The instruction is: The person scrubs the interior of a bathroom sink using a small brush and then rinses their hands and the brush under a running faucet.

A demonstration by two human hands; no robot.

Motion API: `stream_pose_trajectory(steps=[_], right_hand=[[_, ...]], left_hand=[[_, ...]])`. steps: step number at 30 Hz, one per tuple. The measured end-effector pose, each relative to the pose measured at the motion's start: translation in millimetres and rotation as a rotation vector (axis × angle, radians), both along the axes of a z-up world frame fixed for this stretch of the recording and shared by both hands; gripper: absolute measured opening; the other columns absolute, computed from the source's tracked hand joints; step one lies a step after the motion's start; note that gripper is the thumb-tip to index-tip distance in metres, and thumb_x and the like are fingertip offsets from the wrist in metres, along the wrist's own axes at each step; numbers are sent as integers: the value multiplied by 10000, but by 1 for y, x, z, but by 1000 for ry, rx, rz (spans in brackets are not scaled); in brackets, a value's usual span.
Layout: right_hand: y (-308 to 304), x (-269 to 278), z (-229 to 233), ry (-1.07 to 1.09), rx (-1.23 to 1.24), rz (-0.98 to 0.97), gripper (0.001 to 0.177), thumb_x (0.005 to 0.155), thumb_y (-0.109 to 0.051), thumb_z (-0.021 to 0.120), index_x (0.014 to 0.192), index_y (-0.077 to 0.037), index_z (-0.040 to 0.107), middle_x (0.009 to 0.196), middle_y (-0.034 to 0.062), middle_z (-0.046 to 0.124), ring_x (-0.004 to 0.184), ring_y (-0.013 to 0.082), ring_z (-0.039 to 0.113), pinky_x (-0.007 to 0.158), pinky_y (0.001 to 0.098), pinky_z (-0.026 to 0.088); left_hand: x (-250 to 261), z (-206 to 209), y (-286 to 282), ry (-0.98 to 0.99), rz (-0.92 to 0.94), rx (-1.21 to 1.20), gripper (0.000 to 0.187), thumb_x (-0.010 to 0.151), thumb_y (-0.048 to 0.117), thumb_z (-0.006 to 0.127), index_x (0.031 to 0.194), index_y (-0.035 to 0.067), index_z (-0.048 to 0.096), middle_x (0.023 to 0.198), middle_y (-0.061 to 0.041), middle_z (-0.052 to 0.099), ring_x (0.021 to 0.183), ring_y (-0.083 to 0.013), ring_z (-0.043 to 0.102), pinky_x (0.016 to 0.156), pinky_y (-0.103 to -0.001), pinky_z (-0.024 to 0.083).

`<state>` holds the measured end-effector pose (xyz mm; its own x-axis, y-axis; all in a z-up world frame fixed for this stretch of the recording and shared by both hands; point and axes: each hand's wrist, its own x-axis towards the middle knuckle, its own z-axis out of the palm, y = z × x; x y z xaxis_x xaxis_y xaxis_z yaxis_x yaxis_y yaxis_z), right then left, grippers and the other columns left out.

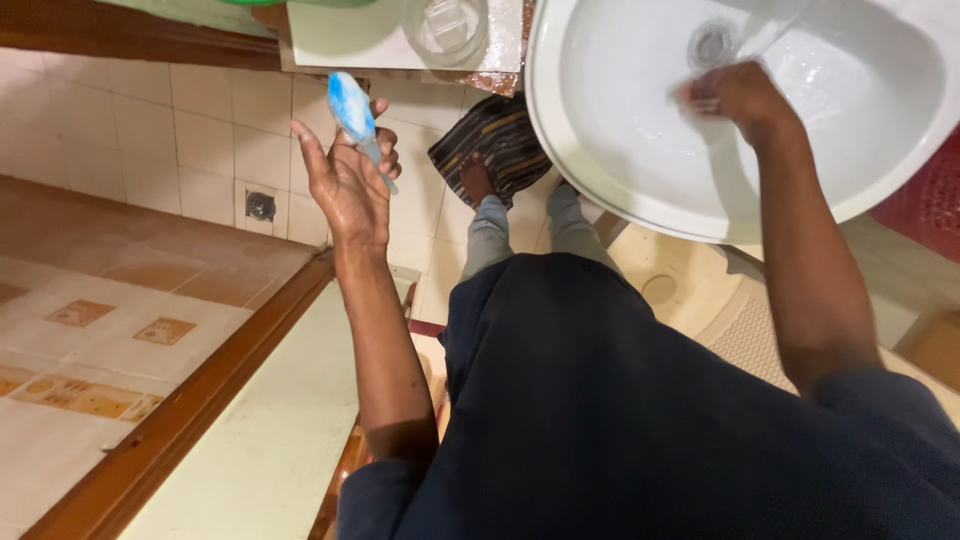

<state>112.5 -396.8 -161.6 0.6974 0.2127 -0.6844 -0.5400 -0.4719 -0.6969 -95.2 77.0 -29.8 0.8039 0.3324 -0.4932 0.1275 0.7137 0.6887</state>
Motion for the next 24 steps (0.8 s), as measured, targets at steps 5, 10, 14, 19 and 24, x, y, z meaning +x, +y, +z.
stream_pose_trajectory(steps=[5,10,14,19,24], right_hand=[[-2,30,-26,49,733,-781,191,1048,-63,511,971,38,654,870,150,698,802,271,702,832,395,628],[-33,29,-64,199,799,-827,156,1059,-84,550,960,6,629,873,145,666,798,265,662,782,377,591],[-40,-5,-86,-93,24,-193,136,1015,-104,600,1020,19,656,947,166,691,871,284,685,804,404,594],[18,-16,-33,-476,-282,149,217,959,-130,663,1096,36,690,1040,192,722,962,307,713,831,439,598],[128,-7,35,-238,325,-89,234,1078,-123,557,1019,59,690,979,142,748,856,199,685,799,354,595]], left_hand=[[-5,9,-5,-50,-54,-8,974,1016,743,242,1368,-102,577,837,-89,554,732,-155,462,694,-271,402],[-1,16,-4,-65,-44,20,975,1014,742,229,1351,-102,583,833,-95,563,720,-158,462,680,-274,402],[0,20,-9,-10,4,36,934,987,739,226,1312,-66,572,945,-72,656,717,-152,489,644,-277,412],[-5,10,-5,-69,-45,16,961,1023,738,220,1345,-95,576,831,-84,553,728,-154,454,686,-271,395],[-8,0,0,-61,-58,11,962,1017,737,232,1342,-97,584,824,-82,552,720,-154,449,687,-273,395]])
